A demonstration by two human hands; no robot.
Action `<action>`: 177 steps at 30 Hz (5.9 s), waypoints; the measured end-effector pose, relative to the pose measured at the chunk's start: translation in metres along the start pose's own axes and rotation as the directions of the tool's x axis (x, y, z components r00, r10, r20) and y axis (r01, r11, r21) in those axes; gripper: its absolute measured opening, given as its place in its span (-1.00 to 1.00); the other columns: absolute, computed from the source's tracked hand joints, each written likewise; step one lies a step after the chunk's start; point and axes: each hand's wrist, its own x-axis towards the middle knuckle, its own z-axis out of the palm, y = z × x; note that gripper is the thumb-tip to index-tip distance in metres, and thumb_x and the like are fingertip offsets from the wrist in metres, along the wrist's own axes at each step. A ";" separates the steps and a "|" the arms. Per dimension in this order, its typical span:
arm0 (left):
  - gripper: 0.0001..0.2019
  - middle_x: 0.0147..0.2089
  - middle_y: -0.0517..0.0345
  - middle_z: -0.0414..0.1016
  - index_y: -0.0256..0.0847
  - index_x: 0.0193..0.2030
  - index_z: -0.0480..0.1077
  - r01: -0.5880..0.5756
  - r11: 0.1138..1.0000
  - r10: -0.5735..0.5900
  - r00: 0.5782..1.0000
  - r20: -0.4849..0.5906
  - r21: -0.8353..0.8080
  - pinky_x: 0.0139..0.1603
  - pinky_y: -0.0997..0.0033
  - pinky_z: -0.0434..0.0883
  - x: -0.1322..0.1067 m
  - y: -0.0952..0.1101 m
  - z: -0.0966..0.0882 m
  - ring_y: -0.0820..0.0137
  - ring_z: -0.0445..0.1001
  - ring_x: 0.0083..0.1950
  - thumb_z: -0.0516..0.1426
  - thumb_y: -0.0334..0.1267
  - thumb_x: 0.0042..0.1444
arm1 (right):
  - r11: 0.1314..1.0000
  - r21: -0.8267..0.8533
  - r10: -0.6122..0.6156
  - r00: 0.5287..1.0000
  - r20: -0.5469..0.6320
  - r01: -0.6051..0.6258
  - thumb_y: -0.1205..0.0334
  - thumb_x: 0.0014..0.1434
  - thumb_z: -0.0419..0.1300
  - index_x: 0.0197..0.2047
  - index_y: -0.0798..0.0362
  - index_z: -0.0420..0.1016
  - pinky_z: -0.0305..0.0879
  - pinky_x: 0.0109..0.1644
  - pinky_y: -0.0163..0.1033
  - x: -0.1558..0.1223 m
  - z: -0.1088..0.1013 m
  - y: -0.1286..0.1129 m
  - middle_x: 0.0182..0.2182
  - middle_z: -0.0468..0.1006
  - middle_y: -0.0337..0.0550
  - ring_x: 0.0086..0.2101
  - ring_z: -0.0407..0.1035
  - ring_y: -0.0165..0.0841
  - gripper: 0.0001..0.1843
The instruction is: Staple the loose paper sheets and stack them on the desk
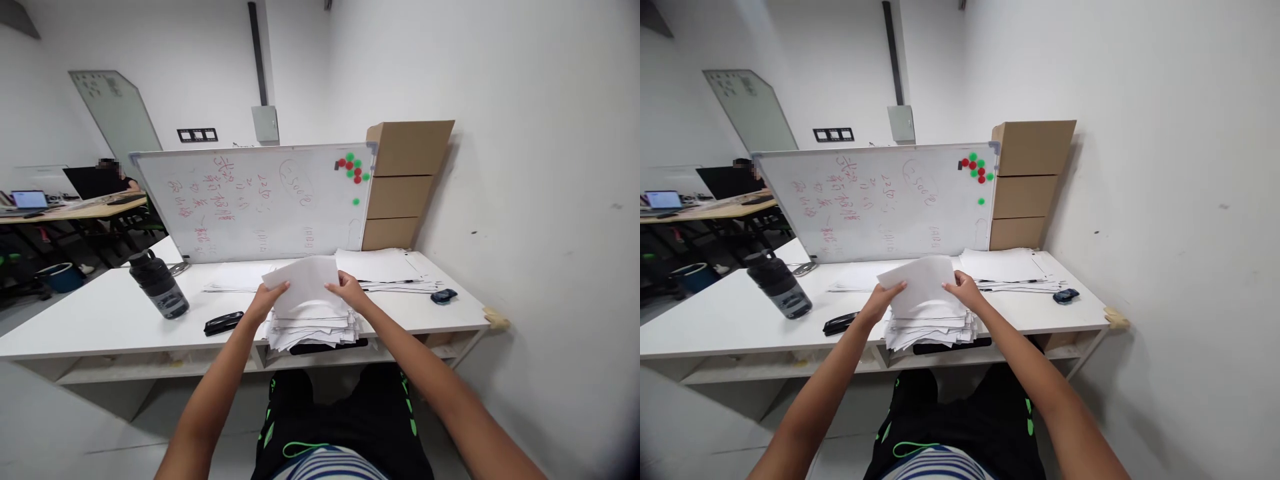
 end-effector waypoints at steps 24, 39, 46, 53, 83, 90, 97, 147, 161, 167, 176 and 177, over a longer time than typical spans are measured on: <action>-0.44 -0.11 -0.13 0.62 -0.32 -0.15 0.57 -0.005 0.995 0.007 1.000 -0.025 0.096 0.01 0.10 0.47 0.035 -0.027 0.018 0.07 0.55 -0.04 0.40 0.07 -0.23 | 0.993 -0.098 0.064 0.994 -0.090 -0.073 -0.08 -0.04 0.32 -0.27 0.12 0.61 0.34 -0.01 -0.02 0.009 0.005 0.022 -0.29 0.65 -0.06 -0.20 0.48 -0.15 -0.57; -0.47 -0.08 -0.10 0.60 -0.29 -0.07 0.51 0.249 0.967 -0.251 0.911 0.327 0.048 -0.08 0.17 0.50 0.031 0.008 -0.003 0.18 0.58 -0.11 0.43 -0.08 -0.17 | 0.934 0.062 0.314 0.889 0.333 -0.353 0.19 -0.15 0.51 -0.16 0.05 0.63 0.38 0.15 -0.08 0.011 -0.034 -0.029 -0.13 0.65 -0.05 -0.07 0.51 -0.21 -0.58; -0.52 -0.14 -0.04 0.60 -0.29 -0.12 0.51 0.306 0.951 -0.300 0.886 0.353 0.038 -0.09 0.20 0.52 0.032 -0.003 0.001 0.23 0.59 -0.17 0.43 -0.10 -0.18 | 0.916 0.119 0.325 0.882 0.342 -0.384 0.15 -0.17 0.53 -0.10 0.08 0.61 0.38 0.16 -0.05 0.004 -0.039 -0.014 -0.09 0.64 0.00 -0.09 0.52 -0.20 -0.49; -0.46 -0.14 -0.08 0.61 -0.29 -0.08 0.51 0.309 0.951 -0.301 0.887 0.350 0.035 -0.07 0.16 0.52 0.036 -0.005 0.006 0.17 0.59 -0.13 0.44 -0.09 -0.21 | 0.921 0.111 0.322 0.889 0.326 -0.375 0.16 -0.18 0.53 -0.10 0.06 0.62 0.39 0.14 -0.05 0.006 -0.042 -0.014 -0.10 0.64 -0.01 -0.07 0.52 -0.19 -0.49; -0.31 -0.28 0.05 0.62 -0.26 0.11 0.41 0.194 0.972 -0.189 0.981 -0.050 0.132 -0.15 0.24 0.49 -0.025 -0.002 -0.010 0.25 0.58 -0.22 0.38 0.03 -0.15 | 0.933 0.184 0.306 0.951 0.056 -0.311 0.00 0.02 0.41 -0.03 0.07 0.60 0.41 0.14 0.04 -0.059 -0.033 -0.007 -0.06 0.64 -0.02 -0.04 0.52 -0.08 -0.52; -0.28 -0.33 0.09 0.60 -0.32 0.09 0.42 0.315 0.939 -0.312 0.949 -0.043 0.141 -0.17 0.26 0.48 -0.031 -0.008 -0.009 0.30 0.56 -0.28 0.41 -0.01 -0.21 | 0.876 0.247 0.398 0.910 0.121 -0.416 0.03 0.04 0.42 -0.05 0.07 0.61 0.39 0.17 -0.02 -0.073 -0.034 0.002 -0.02 0.62 -0.02 -0.03 0.52 -0.13 -0.56; -0.42 -0.17 0.03 0.63 -0.12 0.16 0.41 0.122 0.927 -0.113 0.992 -0.047 0.354 -0.02 0.17 0.47 -0.051 -0.003 -0.034 0.17 0.58 -0.10 0.27 0.09 0.03 | 0.910 -0.062 0.409 0.912 -0.044 -0.411 -0.03 0.07 0.34 -0.06 0.12 0.60 0.42 0.08 0.04 -0.070 -0.033 0.000 -0.09 0.65 0.01 -0.07 0.53 -0.03 -0.53; -0.45 0.30 -0.12 0.35 -0.17 0.16 0.40 0.271 0.397 0.067 0.944 -0.322 0.877 0.39 -0.16 -0.10 0.031 -0.039 -0.131 -0.06 -0.02 0.47 -0.06 0.17 0.26 | 0.879 -0.038 0.436 0.769 0.467 -0.475 -0.08 0.23 0.19 0.23 -0.02 0.22 0.49 -0.32 -0.19 -0.089 0.143 0.025 -0.31 0.59 -0.15 -0.42 0.52 -0.31 -0.41; -0.54 0.06 -0.18 0.52 -0.26 0.05 0.46 0.208 -0.020 0.169 0.965 -0.201 0.978 0.26 0.02 0.16 0.026 -0.051 -0.109 0.04 0.30 0.27 -0.09 0.00 0.33 | 0.835 -0.287 0.546 0.637 0.544 -0.470 -0.03 0.31 0.07 -0.30 0.14 0.49 0.31 -0.53 -0.38 -0.094 0.143 0.031 -0.28 0.64 -0.04 -0.51 0.47 -0.44 -0.60; -0.60 0.00 -0.18 0.54 -0.28 -0.02 0.49 0.183 -0.022 0.201 0.964 -0.175 0.983 0.24 0.01 0.16 0.026 -0.056 -0.106 0.03 0.33 0.22 -0.04 -0.06 0.32 | 0.826 -0.302 0.560 0.634 0.534 -0.475 -0.03 0.34 0.03 -0.35 0.14 0.48 0.28 -0.57 -0.41 -0.094 0.145 0.036 -0.29 0.65 -0.03 -0.55 0.45 -0.46 -0.56; -0.61 -0.04 0.01 0.58 -0.18 -0.10 0.50 0.092 0.522 0.316 0.903 -0.292 0.848 0.08 0.23 0.33 0.022 -0.043 -0.121 0.20 0.48 0.04 -0.04 0.02 0.31 | 0.790 -0.223 0.589 0.609 0.531 -0.571 0.05 0.34 0.06 -0.22 0.16 0.42 0.34 -0.55 -0.41 -0.096 0.145 0.028 -0.24 0.63 0.04 -0.55 0.46 -0.47 -0.68; -0.59 -0.05 0.03 0.57 -0.17 -0.11 0.49 0.069 0.590 0.352 0.875 -0.333 0.804 0.07 0.27 0.34 0.019 -0.041 -0.124 0.23 0.48 0.04 -0.07 0.03 0.32 | 0.779 -0.199 0.595 0.599 0.536 -0.595 0.06 0.34 0.06 -0.20 0.16 0.41 0.37 -0.53 -0.39 -0.095 0.145 0.027 -0.23 0.63 0.05 -0.55 0.47 -0.46 -0.69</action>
